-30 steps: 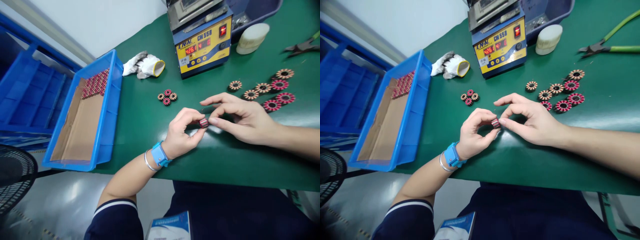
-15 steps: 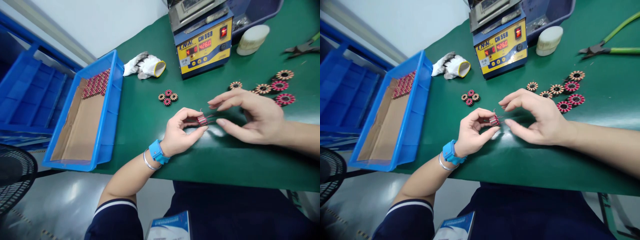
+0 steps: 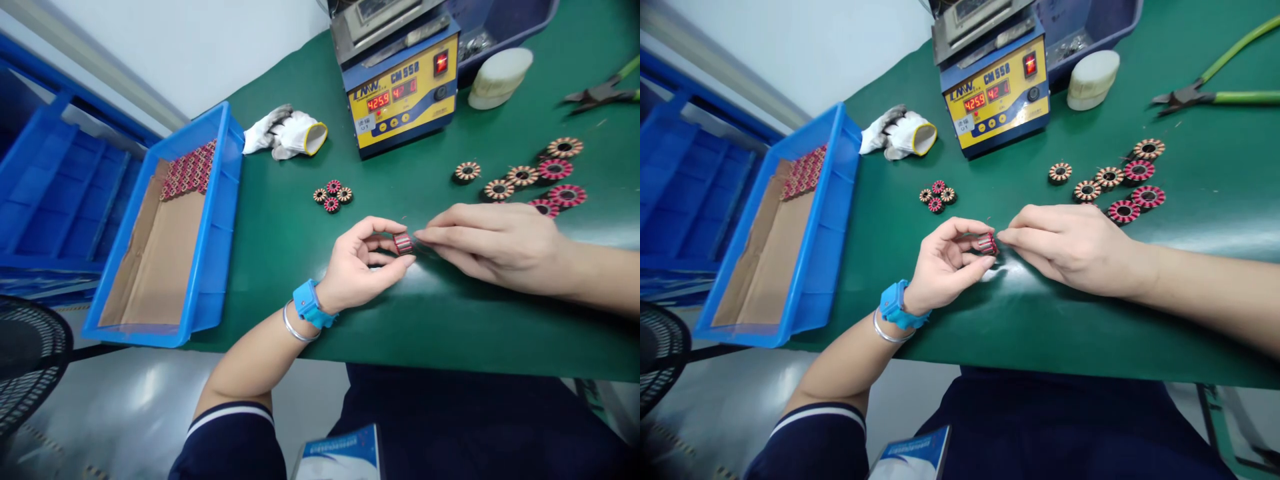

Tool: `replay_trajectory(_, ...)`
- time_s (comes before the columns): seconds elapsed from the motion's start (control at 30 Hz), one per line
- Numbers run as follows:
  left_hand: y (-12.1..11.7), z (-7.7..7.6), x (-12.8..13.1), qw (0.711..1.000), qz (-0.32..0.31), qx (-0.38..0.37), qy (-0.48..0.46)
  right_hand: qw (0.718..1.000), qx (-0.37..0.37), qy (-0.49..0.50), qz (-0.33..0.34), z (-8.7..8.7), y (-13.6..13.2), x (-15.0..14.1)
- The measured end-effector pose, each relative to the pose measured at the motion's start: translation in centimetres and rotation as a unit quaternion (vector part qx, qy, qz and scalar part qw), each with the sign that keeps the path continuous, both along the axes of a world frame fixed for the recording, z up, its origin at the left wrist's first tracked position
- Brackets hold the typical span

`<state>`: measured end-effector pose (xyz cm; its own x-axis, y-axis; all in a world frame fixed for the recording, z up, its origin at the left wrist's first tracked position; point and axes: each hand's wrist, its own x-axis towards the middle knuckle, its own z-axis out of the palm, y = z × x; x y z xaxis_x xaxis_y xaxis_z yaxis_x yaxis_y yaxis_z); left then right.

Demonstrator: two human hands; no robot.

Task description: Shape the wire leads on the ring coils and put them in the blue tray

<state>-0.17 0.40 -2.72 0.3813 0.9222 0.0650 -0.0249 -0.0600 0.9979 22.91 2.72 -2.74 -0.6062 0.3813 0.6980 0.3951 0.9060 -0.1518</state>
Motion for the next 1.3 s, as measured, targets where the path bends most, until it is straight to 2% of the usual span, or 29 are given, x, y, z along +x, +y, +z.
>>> replay_trajectory(0.13,-0.1,0.0,0.2,1.0,0.02,0.0,0.003,0.999,0.026,-0.022,-0.01,-0.2,0.0,-0.1)
replay_trajectory(0.3,-0.3,0.3,0.3,0.999,0.012,-0.009,0.038,0.996,0.048,-0.07,-0.037,0.0,-0.4,-0.2)
replay_trajectory(0.47,-0.3,0.7,0.3,0.997,-0.017,-0.012,0.075,0.992,0.085,-0.09,-0.012,0.3,-0.7,-0.6)
replay_trajectory(0.67,-0.6,0.9,0.2,0.992,-0.062,-0.042,0.097,0.991,0.084,-0.101,0.019,0.4,-1.0,-0.6)
replay_trajectory(0.8,-0.6,1.0,0.0,0.993,-0.066,-0.03,0.092,0.99,0.094,-0.101,0.02,0.5,-1.1,-0.4)
replay_trajectory(0.97,-0.6,1.1,0.0,0.99,-0.076,-0.068,0.096,0.99,0.093,-0.1,0.019,0.4,-1.0,-0.6)
replay_trajectory(1.17,-0.7,1.2,0.3,0.991,-0.05,-0.104,0.06,0.991,0.089,-0.097,0.006,0.3,-1.0,-0.5)
replay_trajectory(1.3,-0.6,1.3,0.3,0.992,-0.055,-0.095,0.056,0.991,0.091,-0.101,0.007,0.2,-1.0,-0.6)
